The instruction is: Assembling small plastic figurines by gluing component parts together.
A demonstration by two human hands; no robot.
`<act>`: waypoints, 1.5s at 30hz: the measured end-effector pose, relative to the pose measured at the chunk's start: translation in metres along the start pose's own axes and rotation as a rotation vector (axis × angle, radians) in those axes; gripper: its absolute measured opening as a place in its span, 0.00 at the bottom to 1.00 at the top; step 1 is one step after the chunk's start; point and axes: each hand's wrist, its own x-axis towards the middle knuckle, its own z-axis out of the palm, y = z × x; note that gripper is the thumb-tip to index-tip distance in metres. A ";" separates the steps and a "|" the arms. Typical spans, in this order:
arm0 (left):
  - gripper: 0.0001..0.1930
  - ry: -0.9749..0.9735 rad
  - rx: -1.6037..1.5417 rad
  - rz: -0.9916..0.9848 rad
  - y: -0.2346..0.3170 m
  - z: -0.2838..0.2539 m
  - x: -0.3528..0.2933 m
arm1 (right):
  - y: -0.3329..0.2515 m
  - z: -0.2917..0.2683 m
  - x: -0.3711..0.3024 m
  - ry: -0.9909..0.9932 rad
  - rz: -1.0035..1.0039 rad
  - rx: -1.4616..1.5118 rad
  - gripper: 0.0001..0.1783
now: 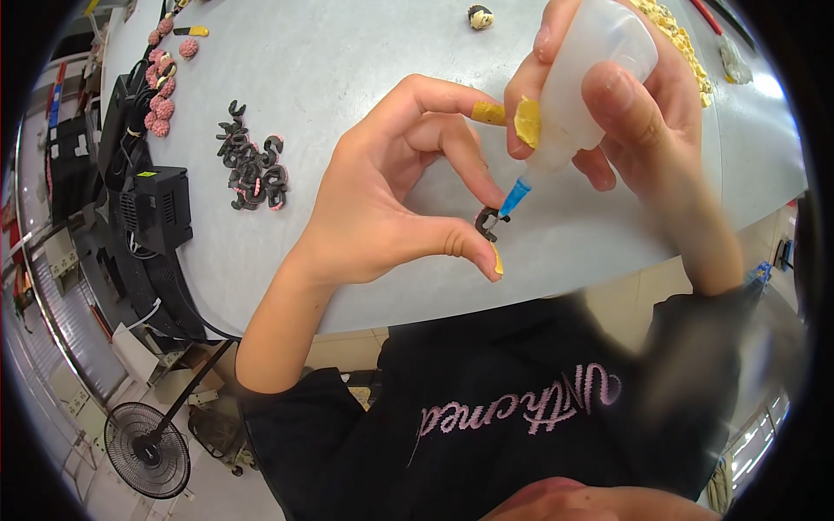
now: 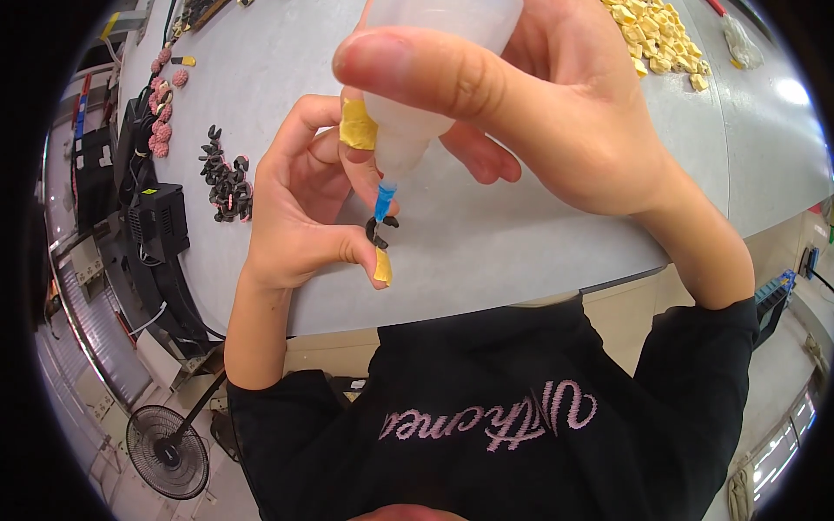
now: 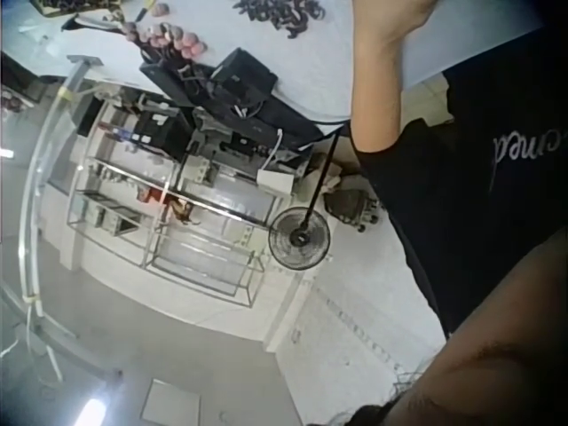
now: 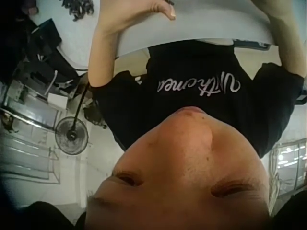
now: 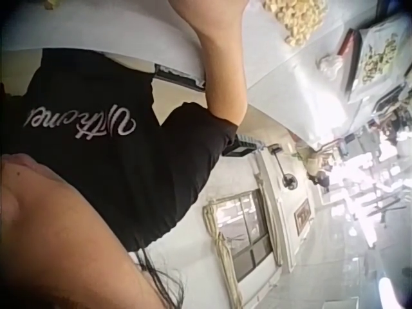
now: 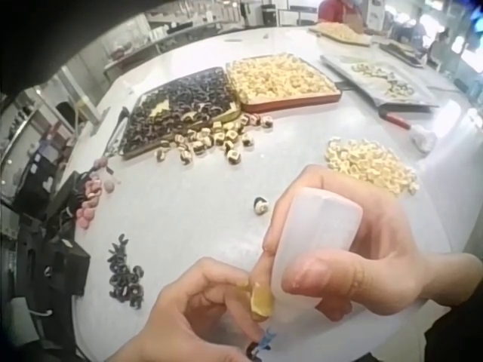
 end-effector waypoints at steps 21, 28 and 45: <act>0.50 -0.055 0.052 0.019 0.002 -0.001 0.003 | -0.013 0.001 -0.001 0.159 0.053 -0.091 0.17; 0.50 -0.031 0.041 -0.001 0.000 -0.002 0.000 | 0.010 0.005 -0.002 0.192 -0.079 -0.119 0.18; 0.41 0.039 -0.086 0.014 0.002 -0.004 0.003 | 0.001 -0.007 0.002 0.098 -0.188 -0.082 0.17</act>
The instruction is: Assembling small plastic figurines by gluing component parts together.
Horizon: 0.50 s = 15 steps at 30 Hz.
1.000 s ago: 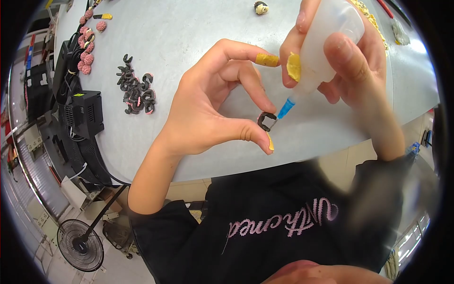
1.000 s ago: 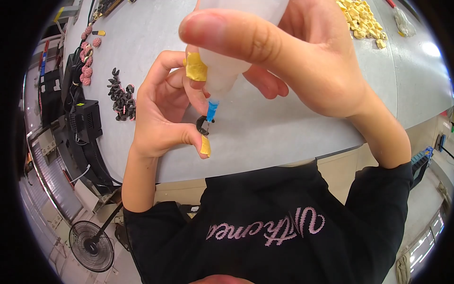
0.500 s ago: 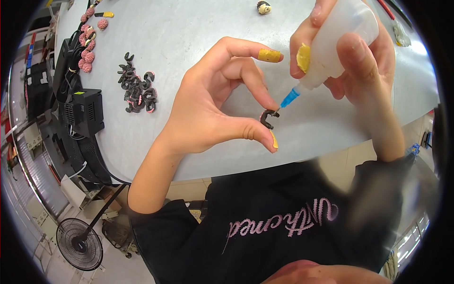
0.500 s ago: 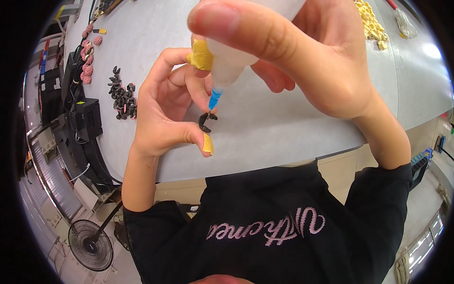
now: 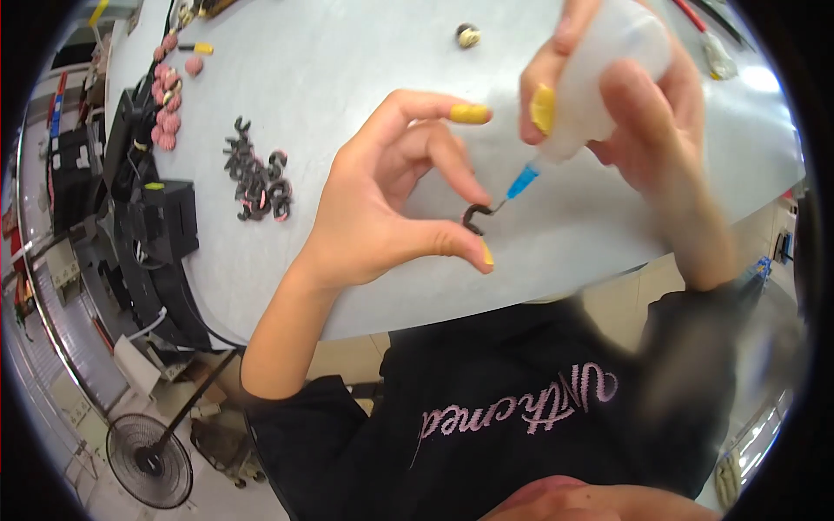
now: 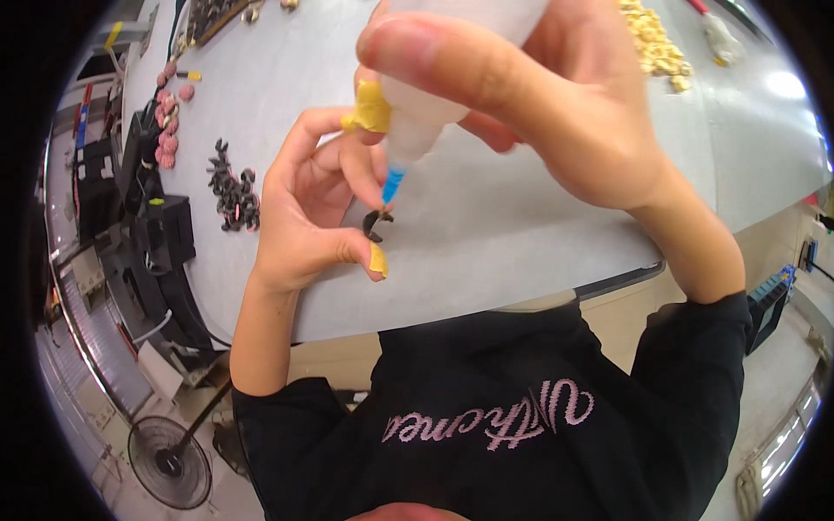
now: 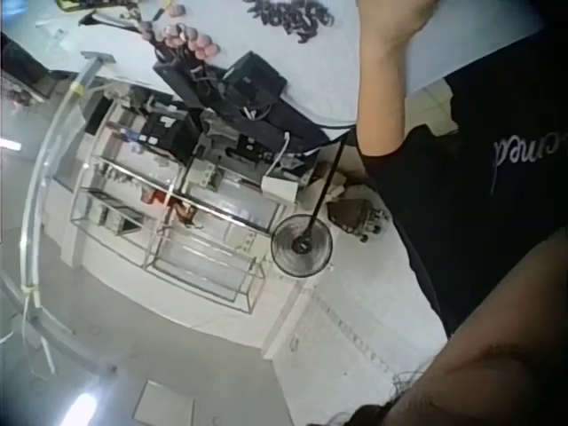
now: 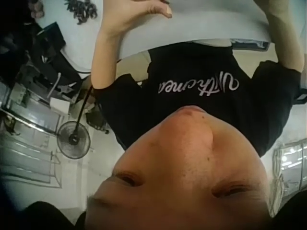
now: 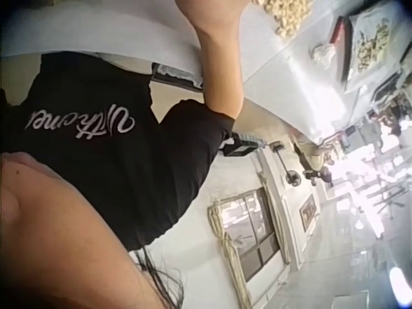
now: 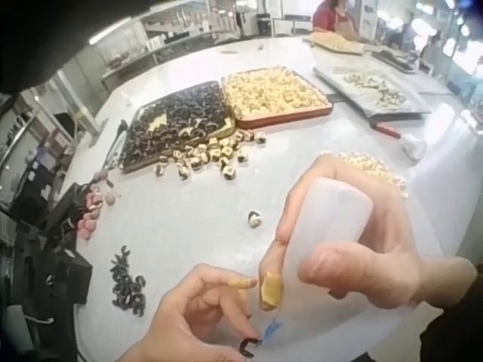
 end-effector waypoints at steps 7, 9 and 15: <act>0.43 0.095 0.033 -0.139 -0.003 0.008 -0.005 | 0.013 -0.020 0.005 0.101 -0.319 0.237 0.16; 0.41 0.127 0.010 -0.143 -0.006 0.008 -0.008 | 0.014 -0.024 0.003 0.194 -0.351 0.101 0.17; 0.37 0.028 0.086 -0.027 -0.001 0.017 -0.010 | 0.024 -0.025 -0.039 0.304 -0.457 -0.404 0.22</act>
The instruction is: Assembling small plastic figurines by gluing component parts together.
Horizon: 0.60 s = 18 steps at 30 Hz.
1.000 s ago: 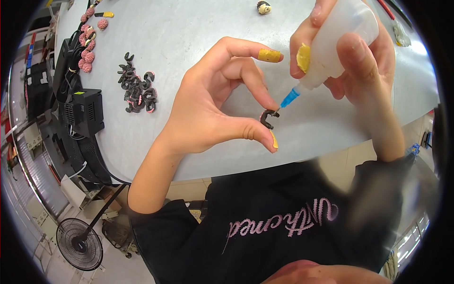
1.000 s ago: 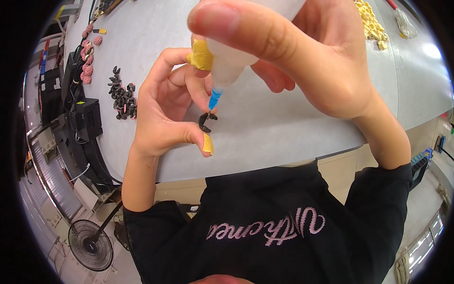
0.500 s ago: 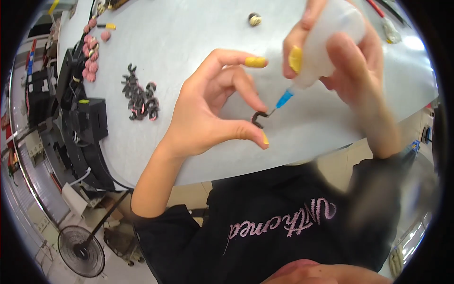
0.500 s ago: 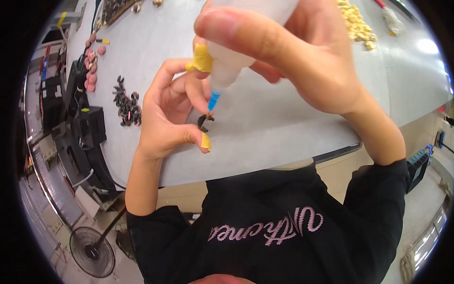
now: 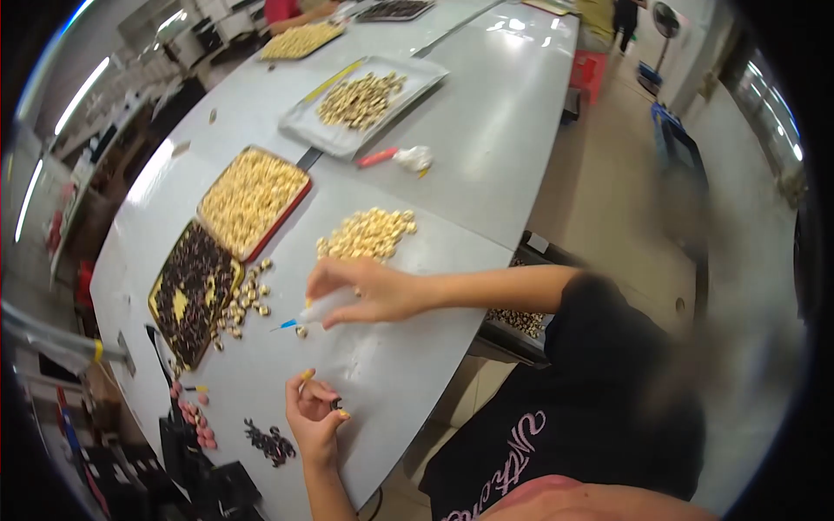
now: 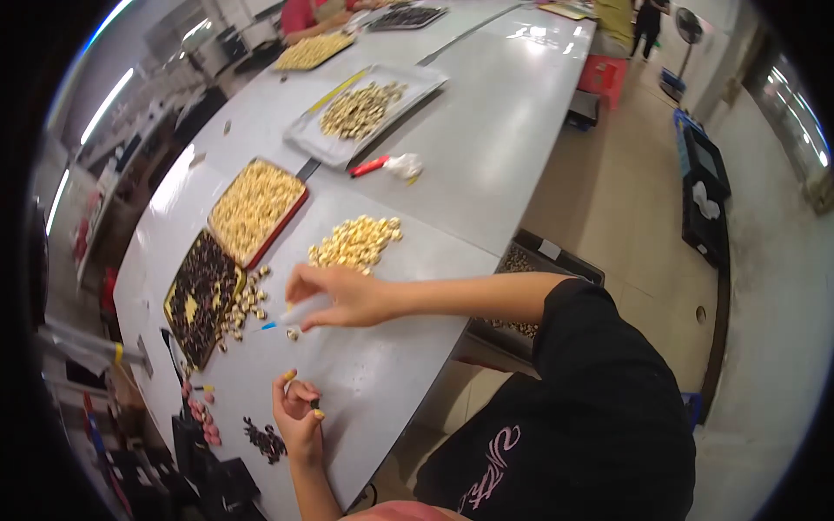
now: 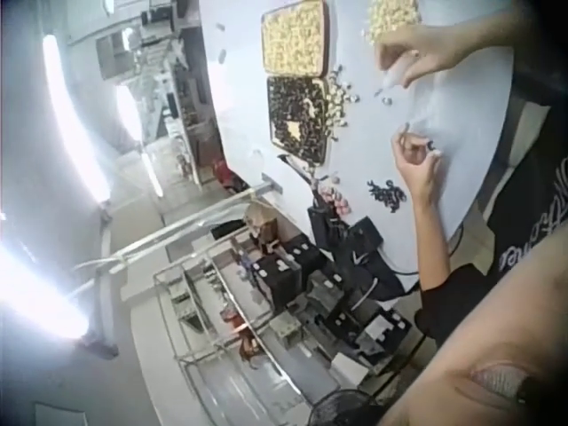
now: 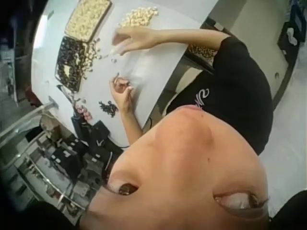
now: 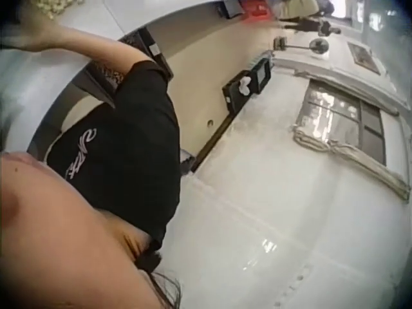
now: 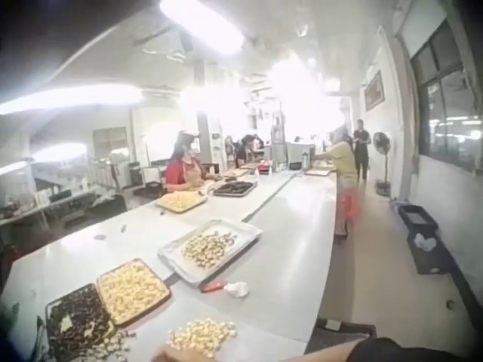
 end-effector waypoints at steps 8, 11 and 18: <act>0.37 0.011 -0.062 0.031 0.000 -0.004 0.004 | 0.009 0.019 -0.026 -0.094 0.164 0.089 0.24; 0.36 -0.009 -0.062 0.043 -0.002 -0.007 0.004 | 0.006 0.015 -0.028 -0.102 0.106 0.068 0.24; 0.35 -0.026 -0.018 0.062 0.000 -0.002 0.002 | 0.005 -0.036 -0.028 -0.028 -0.011 -0.255 0.19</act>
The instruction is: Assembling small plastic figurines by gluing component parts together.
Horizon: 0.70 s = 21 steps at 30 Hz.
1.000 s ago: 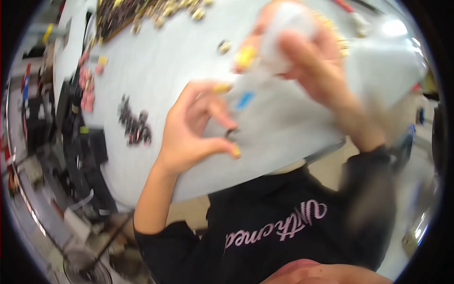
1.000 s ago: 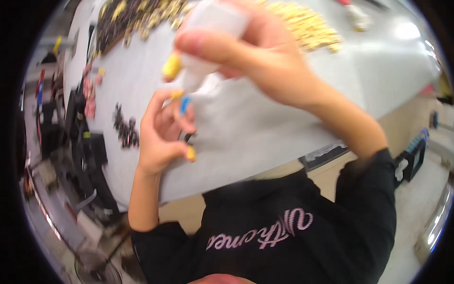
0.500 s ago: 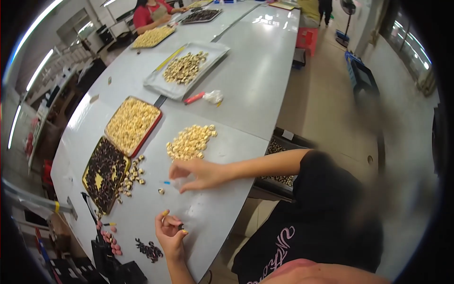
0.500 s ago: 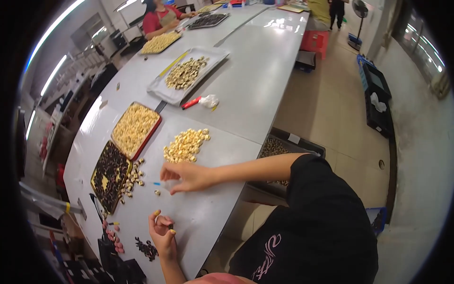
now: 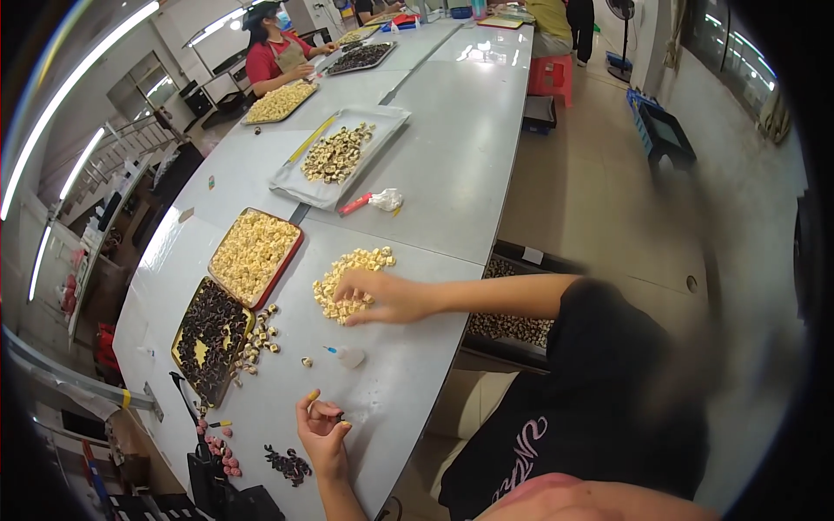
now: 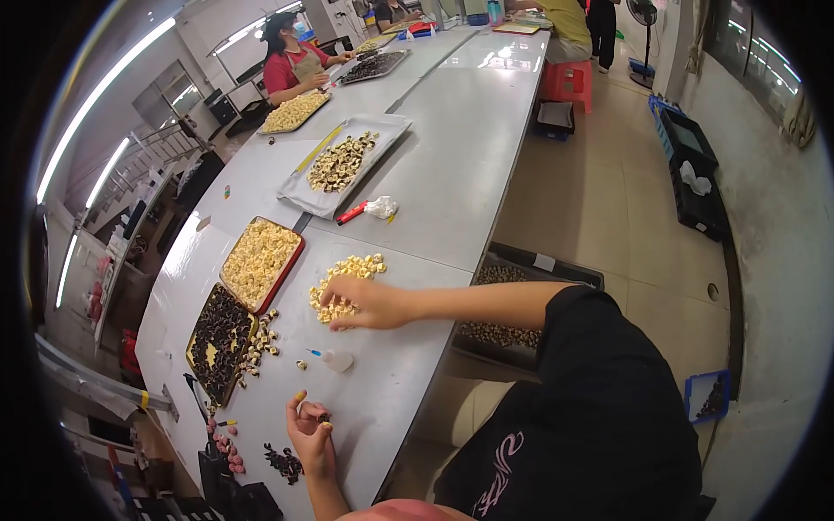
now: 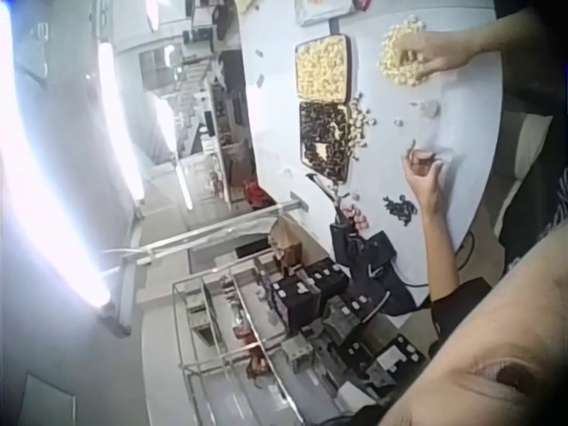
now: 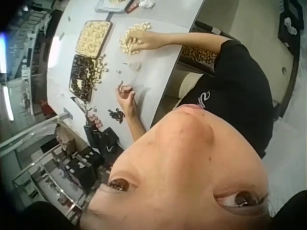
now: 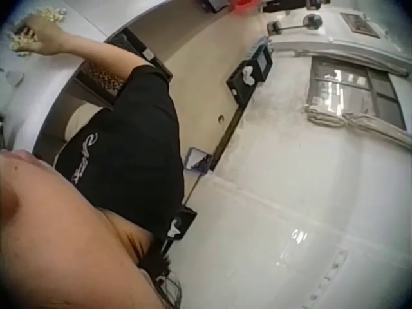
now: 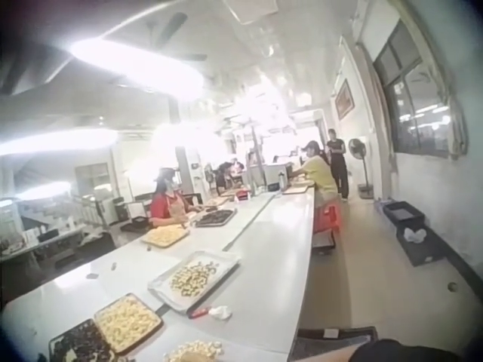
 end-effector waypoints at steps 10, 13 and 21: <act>0.34 -0.008 0.010 0.027 -0.003 -0.003 -0.001 | 0.034 -0.007 -0.003 0.026 -0.030 -0.520 0.08; 0.35 -0.007 0.004 0.027 -0.003 -0.002 0.000 | 0.039 -0.006 -0.002 0.017 -0.037 -0.458 0.05; 0.35 -0.004 0.004 0.021 -0.002 -0.001 -0.001 | 0.042 -0.011 0.003 0.011 0.002 -0.468 0.05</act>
